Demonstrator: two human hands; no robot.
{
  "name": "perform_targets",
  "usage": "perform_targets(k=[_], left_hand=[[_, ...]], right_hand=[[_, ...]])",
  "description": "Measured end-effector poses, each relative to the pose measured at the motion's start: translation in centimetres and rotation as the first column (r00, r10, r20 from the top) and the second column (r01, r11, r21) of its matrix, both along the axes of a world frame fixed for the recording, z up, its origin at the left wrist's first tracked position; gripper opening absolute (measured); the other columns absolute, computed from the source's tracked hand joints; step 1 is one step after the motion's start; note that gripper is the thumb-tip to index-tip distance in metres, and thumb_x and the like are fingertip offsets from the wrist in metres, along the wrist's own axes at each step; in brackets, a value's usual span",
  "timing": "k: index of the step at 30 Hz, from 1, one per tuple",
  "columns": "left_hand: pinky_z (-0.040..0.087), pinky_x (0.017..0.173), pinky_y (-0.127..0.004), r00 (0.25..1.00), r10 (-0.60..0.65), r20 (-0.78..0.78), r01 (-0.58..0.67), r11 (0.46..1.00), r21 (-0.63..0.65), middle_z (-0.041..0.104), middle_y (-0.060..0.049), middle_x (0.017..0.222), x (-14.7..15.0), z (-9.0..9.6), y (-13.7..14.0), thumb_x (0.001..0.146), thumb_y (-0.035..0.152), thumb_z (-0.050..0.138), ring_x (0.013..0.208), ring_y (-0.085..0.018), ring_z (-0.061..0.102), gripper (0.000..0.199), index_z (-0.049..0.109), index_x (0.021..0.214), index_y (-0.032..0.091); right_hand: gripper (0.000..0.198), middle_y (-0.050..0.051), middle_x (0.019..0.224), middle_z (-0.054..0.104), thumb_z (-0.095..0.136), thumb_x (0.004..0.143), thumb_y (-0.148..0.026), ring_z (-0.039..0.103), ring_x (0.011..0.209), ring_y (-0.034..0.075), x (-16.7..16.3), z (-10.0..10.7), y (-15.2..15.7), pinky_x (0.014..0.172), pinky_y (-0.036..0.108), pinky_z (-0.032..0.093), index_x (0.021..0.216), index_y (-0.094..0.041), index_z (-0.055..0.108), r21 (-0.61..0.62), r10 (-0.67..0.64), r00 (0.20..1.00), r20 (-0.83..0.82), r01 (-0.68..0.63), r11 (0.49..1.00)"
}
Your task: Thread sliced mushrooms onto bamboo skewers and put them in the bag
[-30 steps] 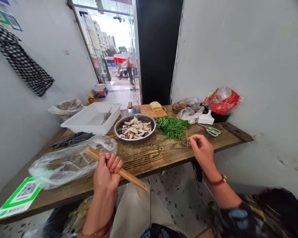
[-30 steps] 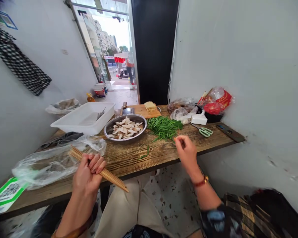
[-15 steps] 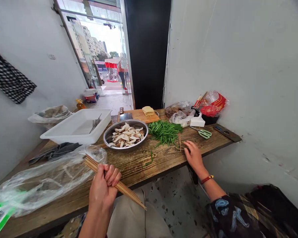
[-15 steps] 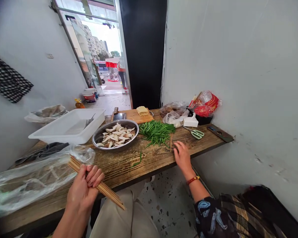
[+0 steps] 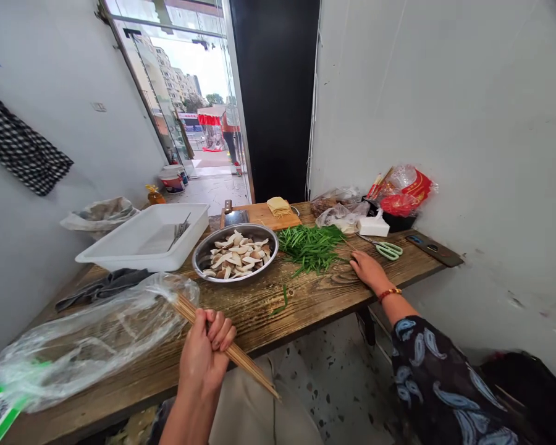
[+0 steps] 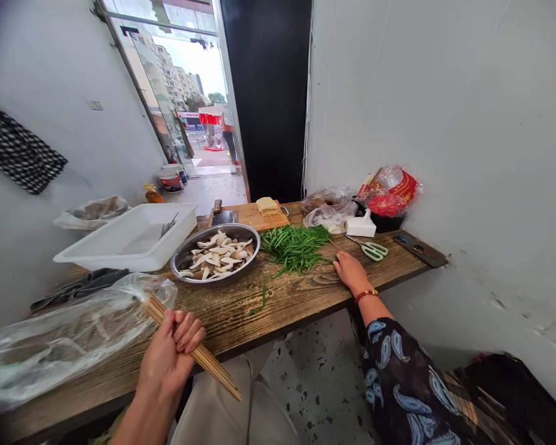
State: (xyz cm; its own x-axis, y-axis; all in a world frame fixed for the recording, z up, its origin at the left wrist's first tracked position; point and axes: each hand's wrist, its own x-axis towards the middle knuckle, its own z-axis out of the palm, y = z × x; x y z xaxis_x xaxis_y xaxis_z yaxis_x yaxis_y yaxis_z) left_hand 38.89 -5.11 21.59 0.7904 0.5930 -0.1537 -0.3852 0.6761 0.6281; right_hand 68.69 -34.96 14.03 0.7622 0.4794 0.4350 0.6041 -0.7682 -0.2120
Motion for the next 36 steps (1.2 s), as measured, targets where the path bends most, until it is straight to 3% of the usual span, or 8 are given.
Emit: perform_targets(k=[4, 7, 11, 17, 21, 28, 32, 36], left_hand=[[0.015, 0.034, -0.016, 0.999, -0.017, -0.028, 0.017, 1.000, 0.002, 0.025, 0.009, 0.045, 0.0, -0.4, -0.4, 0.094, 0.031, 0.044, 0.033, -0.003, 0.020, 0.033, 0.043, 0.065, 0.016], [0.014, 0.034, -0.016, 0.999, -0.030, -0.037, 0.030, 0.999, 0.017, 0.024, 0.009, 0.046, 0.3, -0.6, -0.6, 0.091, 0.035, 0.050, 0.034, -0.003, 0.018, 0.034, 0.043, 0.064, 0.016], [0.015, 0.035, -0.016, 0.996, -0.076, -0.049, 0.079, 0.995, 0.054, 0.025, 0.009, 0.047, 1.3, -0.7, -1.3, 0.085, 0.039, 0.060, 0.036, -0.003, 0.017, 0.034, 0.043, 0.065, 0.016], [0.016, 0.035, -0.015, 0.990, -0.092, -0.105, 0.100, 0.992, 0.073, 0.024, 0.010, 0.048, 2.6, -1.7, -1.7, 0.078, 0.044, 0.067, 0.037, -0.002, 0.016, 0.039, 0.042, 0.066, 0.017], [0.015, 0.035, -0.015, 0.986, -0.103, -0.133, 0.110, 0.993, 0.047, 0.024, 0.010, 0.048, 3.2, -2.6, -1.4, 0.076, 0.047, 0.068, 0.037, -0.002, 0.015, 0.041, 0.043, 0.066, 0.017], [0.015, 0.036, -0.016, 0.978, -0.126, -0.165, 0.130, 0.991, 0.017, 0.022, 0.010, 0.049, 3.8, -3.4, -1.2, 0.077, 0.050, 0.066, 0.038, -0.002, 0.014, 0.041, 0.042, 0.066, 0.018], [0.014, 0.037, -0.017, 0.976, -0.134, -0.169, 0.139, 0.990, 0.016, 0.021, 0.010, 0.049, 3.6, -3.5, -1.2, 0.076, 0.051, 0.066, 0.039, -0.003, 0.013, 0.042, 0.043, 0.067, 0.018], [0.014, 0.037, -0.018, 0.973, -0.136, -0.185, 0.149, 0.987, 0.054, 0.021, 0.011, 0.048, 3.4, -4.0, -1.5, 0.077, 0.053, 0.065, 0.039, -0.003, 0.013, 0.040, 0.045, 0.070, 0.018]], right_hand=[[0.026, 0.009, 0.120, 0.060, 0.054, 0.094, -0.029, 0.060, 0.104, 0.022, 0.2, 1.6, 1.0, 0.089, 0.045, 0.049, 0.116, -0.017, 0.059, 0.010, -0.052, 0.997, 0.057, 0.052, 0.999], [0.030, 0.019, 0.123, 0.058, 0.041, 0.097, -0.023, 0.052, 0.117, 0.029, -1.4, 2.8, 3.8, 0.097, 0.051, 0.040, 0.118, -0.011, 0.060, 0.027, -0.023, 0.993, 0.115, 0.020, 0.999], [0.043, 0.009, 0.145, 0.045, 0.049, 0.093, -0.029, 0.037, 0.133, 0.026, -4.1, 3.7, 10.4, 0.107, 0.043, 0.032, 0.135, -0.022, 0.050, -0.059, 0.219, 0.963, 0.157, -0.212, 0.975], [0.040, 0.003, 0.144, 0.048, 0.058, 0.088, -0.039, 0.037, 0.133, 0.028, -3.4, 2.7, 17.9, 0.106, 0.048, 0.029, 0.127, -0.030, 0.059, -0.155, 0.430, 0.894, 0.128, -0.410, 0.899], [0.032, 0.001, 0.130, 0.062, 0.051, 0.092, -0.029, 0.044, 0.129, 0.027, 0.3, 1.2, 17.4, 0.103, 0.047, 0.033, 0.121, -0.031, 0.064, -0.152, 0.445, 0.891, 0.089, -0.429, 0.890], [0.035, 0.004, 0.127, 0.065, 0.044, 0.092, -0.016, 0.043, 0.130, 0.027, 6.2, -0.4, 14.0, 0.104, 0.048, 0.031, 0.114, -0.026, 0.069, -0.078, 0.317, 0.946, 0.067, -0.312, 0.947], [0.033, 0.008, 0.124, 0.066, 0.045, 0.090, -0.015, 0.044, 0.128, 0.030, 6.7, -0.1, 13.9, 0.103, 0.051, 0.030, 0.106, -0.022, 0.072, -0.016, 0.242, 0.966, 0.094, -0.242, 0.970], [0.023, 0.006, 0.128, 0.063, 0.055, 0.088, -0.028, 0.039, 0.131, 0.032, 4.7, 1.7, 13.7, 0.106, 0.053, 0.026, 0.102, -0.025, 0.073, 0.044, 0.233, 0.962, 0.140, -0.241, 0.970]])
